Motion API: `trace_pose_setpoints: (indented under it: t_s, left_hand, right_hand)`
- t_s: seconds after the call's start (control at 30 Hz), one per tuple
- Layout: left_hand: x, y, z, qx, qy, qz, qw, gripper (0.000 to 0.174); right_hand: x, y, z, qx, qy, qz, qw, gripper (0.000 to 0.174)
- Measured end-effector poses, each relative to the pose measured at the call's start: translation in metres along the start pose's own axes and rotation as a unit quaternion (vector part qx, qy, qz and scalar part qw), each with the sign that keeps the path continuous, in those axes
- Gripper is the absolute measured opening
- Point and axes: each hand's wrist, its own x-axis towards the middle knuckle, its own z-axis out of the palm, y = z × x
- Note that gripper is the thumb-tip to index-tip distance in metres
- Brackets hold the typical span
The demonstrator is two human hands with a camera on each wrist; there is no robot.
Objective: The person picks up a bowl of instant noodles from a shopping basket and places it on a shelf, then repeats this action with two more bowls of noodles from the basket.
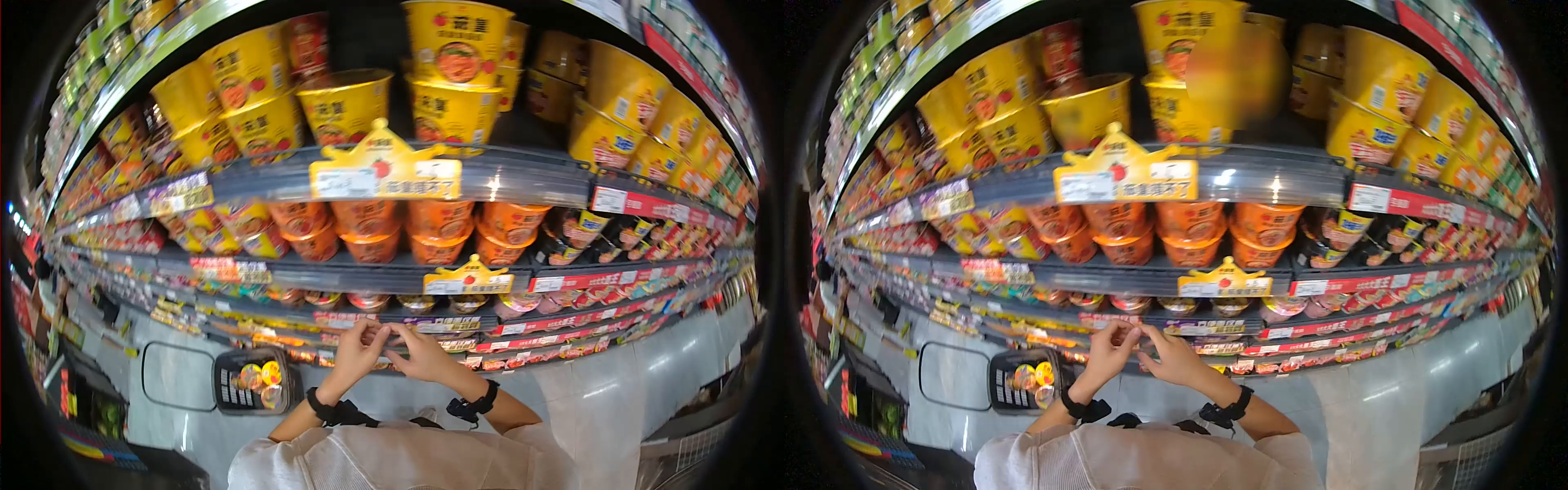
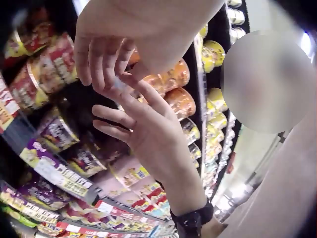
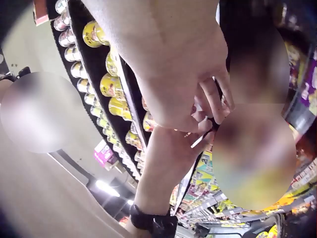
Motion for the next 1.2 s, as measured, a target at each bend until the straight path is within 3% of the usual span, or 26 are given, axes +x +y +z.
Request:
trace_pose_setpoints:
  t_s: [0.07, 0.13, 0.2, 0.3, 0.33, 0.37, 0.47, 0.57, 0.67, 0.77, 0.87, 1.0, 1.2]
  left_hand:
    - [-0.019, -0.029, -0.014, 0.057, 0.017, -0.015, 0.998, 0.019]
    - [-0.039, -0.038, -0.038, 0.118, 0.024, -0.008, 0.993, 0.023]
    - [-0.061, -0.055, -0.070, 0.249, -0.005, -0.007, 0.968, 0.032]
    - [-0.098, -0.093, -0.126, 0.292, 0.006, 0.005, 0.956, 0.033]
    - [-0.113, -0.096, -0.145, 0.271, 0.029, -0.003, 0.962, 0.033]
    - [-0.127, -0.108, -0.164, 0.286, 0.041, -0.005, 0.957, 0.034]
    - [-0.181, -0.135, -0.223, 0.288, 0.033, -0.061, 0.955, 0.035]
    - [-0.238, -0.166, -0.291, 0.350, 0.009, -0.009, 0.936, 0.037]
    - [-0.279, -0.173, -0.340, 0.351, -0.052, -0.035, 0.934, 0.037]
    - [-0.313, -0.180, -0.374, 0.329, -0.059, -0.030, 0.942, 0.035]
    - [-0.325, -0.195, -0.394, 0.310, -0.056, -0.031, 0.949, 0.033]
    - [-0.348, -0.216, -0.427, 0.269, 0.000, -0.048, 0.962, 0.026]
    - [-0.362, -0.249, -0.473, 0.243, 0.002, -0.169, 0.955, 0.025]
  right_hand:
    - [-0.009, 0.004, 0.034, 0.026, -0.053, 0.106, 0.993, 0.058]
    - [-0.023, 0.027, 0.077, 0.030, -0.094, 0.107, 0.989, 0.060]
    - [-0.024, 0.007, 0.098, 0.027, -0.149, 0.141, 0.978, 0.060]
    - [-0.030, 0.001, 0.145, 0.025, -0.165, 0.151, 0.974, 0.060]
    - [-0.031, -0.004, 0.160, 0.011, -0.142, 0.117, 0.983, 0.048]
    - [-0.029, -0.010, 0.177, -0.001, -0.149, 0.122, 0.981, 0.048]
    - [-0.024, -0.032, 0.244, -0.017, -0.143, 0.071, 0.987, 0.027]
    - [-0.016, -0.061, 0.314, -0.061, -0.207, 0.032, 0.976, 0.026]
    - [-0.004, -0.111, 0.368, -0.039, -0.231, 0.056, 0.971, 0.029]
    - [0.011, -0.160, 0.404, -0.048, -0.240, 0.055, 0.968, 0.028]
    - [0.017, -0.169, 0.429, -0.092, -0.261, 0.054, 0.959, 0.029]
    - [0.030, -0.162, 0.456, -0.064, -0.271, 0.148, 0.949, 0.030]
    - [0.070, -0.102, 0.520, -0.029, -0.304, 0.187, 0.934, 0.034]
